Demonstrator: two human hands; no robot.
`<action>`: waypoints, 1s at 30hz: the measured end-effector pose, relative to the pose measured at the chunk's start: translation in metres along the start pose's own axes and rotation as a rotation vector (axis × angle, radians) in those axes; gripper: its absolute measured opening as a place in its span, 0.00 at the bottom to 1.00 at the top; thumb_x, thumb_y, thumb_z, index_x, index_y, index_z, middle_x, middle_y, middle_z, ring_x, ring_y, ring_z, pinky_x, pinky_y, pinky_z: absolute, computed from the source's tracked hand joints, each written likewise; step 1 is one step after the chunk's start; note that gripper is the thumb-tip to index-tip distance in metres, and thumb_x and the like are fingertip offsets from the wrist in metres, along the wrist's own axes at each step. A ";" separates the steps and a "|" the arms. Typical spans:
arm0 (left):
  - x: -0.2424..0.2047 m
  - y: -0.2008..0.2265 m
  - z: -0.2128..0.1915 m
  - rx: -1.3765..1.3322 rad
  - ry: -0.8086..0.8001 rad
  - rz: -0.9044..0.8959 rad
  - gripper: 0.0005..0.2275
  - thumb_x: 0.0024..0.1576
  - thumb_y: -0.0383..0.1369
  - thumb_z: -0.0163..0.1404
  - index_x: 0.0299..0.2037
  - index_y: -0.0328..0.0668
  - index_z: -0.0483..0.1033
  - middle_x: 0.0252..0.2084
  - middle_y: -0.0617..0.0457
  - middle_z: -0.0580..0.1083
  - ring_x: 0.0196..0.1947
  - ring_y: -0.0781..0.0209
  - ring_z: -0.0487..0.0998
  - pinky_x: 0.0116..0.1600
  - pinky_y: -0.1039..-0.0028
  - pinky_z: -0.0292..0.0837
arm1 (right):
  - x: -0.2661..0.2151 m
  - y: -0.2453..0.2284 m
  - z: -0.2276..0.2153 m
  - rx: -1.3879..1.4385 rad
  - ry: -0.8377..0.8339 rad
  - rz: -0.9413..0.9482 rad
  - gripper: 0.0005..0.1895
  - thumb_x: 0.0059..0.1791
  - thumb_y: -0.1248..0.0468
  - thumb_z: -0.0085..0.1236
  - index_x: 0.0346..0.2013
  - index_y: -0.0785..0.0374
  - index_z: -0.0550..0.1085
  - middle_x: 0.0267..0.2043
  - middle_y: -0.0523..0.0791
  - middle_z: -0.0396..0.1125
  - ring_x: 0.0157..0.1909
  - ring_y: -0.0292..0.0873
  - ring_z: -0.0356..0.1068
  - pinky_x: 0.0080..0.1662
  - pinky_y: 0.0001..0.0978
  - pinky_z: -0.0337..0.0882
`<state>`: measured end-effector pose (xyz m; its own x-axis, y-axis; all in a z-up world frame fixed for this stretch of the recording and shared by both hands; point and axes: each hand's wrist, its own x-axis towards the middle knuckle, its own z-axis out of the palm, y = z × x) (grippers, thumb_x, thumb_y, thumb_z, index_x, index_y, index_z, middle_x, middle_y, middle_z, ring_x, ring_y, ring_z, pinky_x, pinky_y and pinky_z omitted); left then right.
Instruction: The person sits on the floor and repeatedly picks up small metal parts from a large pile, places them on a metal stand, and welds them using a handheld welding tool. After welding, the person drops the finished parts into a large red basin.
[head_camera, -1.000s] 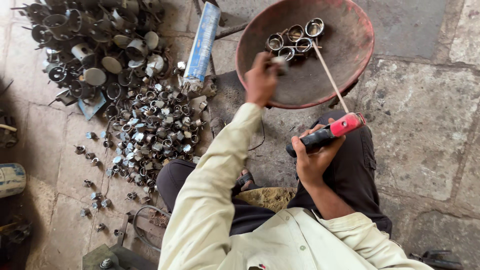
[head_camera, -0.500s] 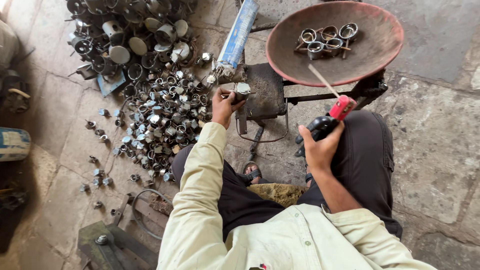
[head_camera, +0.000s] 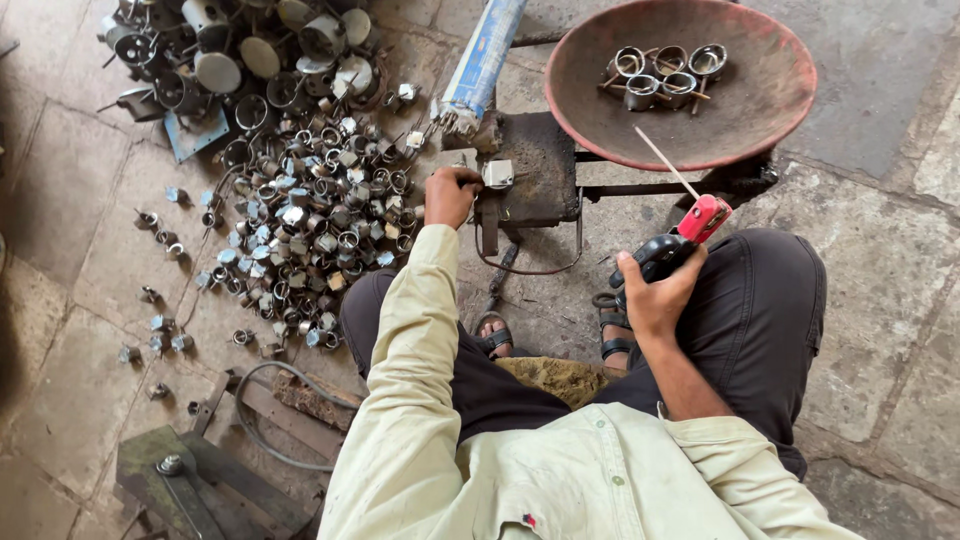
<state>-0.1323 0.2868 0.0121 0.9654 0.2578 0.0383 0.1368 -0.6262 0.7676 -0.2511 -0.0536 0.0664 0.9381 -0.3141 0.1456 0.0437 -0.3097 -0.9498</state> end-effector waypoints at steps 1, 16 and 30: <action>0.000 0.001 -0.001 0.012 -0.001 0.026 0.07 0.47 0.23 0.62 0.35 0.38 0.86 0.37 0.43 0.82 0.38 0.51 0.84 0.47 0.69 0.78 | -0.002 -0.004 0.001 0.007 -0.012 -0.010 0.40 0.45 0.61 0.73 0.64 0.70 0.58 0.53 0.49 0.61 0.55 0.48 0.65 0.62 0.41 0.66; -0.010 0.011 -0.015 -0.012 -0.023 -0.163 0.08 0.52 0.25 0.60 0.40 0.40 0.86 0.36 0.44 0.83 0.34 0.56 0.85 0.44 0.70 0.79 | -0.019 -0.025 0.035 -0.144 -0.358 -0.081 0.41 0.43 0.59 0.73 0.63 0.67 0.60 0.39 0.43 0.66 0.35 0.39 0.72 0.40 0.33 0.76; -0.008 0.021 -0.017 0.031 -0.019 -0.044 0.07 0.52 0.25 0.61 0.39 0.42 0.86 0.36 0.44 0.82 0.33 0.54 0.85 0.43 0.70 0.78 | -0.011 -0.032 0.043 -0.077 -0.381 -0.076 0.41 0.42 0.63 0.72 0.64 0.69 0.60 0.38 0.46 0.66 0.32 0.39 0.71 0.39 0.35 0.74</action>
<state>-0.1409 0.2841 0.0393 0.9623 0.2719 -0.0080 0.1861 -0.6367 0.7483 -0.2484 -0.0015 0.0833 0.9942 0.0631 0.0875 0.1053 -0.3905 -0.9146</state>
